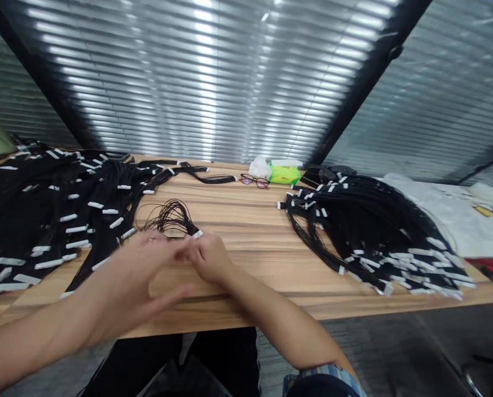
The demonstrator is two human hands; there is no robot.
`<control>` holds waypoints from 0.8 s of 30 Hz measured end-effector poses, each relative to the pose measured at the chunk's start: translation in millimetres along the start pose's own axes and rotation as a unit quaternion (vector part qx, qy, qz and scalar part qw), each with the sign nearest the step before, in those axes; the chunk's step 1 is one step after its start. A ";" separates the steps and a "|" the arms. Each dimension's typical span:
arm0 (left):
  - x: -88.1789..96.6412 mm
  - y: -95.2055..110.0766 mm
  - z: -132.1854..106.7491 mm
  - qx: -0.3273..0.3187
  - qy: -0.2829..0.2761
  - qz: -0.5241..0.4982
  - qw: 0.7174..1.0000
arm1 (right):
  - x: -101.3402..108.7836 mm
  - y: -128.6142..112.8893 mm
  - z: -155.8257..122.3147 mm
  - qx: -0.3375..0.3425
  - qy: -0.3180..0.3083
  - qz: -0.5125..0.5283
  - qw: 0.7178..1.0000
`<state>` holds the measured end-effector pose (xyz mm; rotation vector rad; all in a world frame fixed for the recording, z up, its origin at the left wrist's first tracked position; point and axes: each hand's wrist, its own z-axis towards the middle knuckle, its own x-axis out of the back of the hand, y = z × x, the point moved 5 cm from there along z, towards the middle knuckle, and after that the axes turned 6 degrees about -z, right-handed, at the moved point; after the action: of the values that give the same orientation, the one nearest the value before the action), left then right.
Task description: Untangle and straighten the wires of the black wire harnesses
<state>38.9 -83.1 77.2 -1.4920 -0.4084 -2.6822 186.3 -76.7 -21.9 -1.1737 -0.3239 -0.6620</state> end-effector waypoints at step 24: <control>-144.4 71.1 363.8 -0.391 -0.089 0.043 0.915 | 405.5 53.3 -232.9 -0.161 0.511 -0.305 0.787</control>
<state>429.4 -73.3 152.8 -1.8427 0.8201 -2.7719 508.4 -404.5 79.4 -0.8429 0.3863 -1.8734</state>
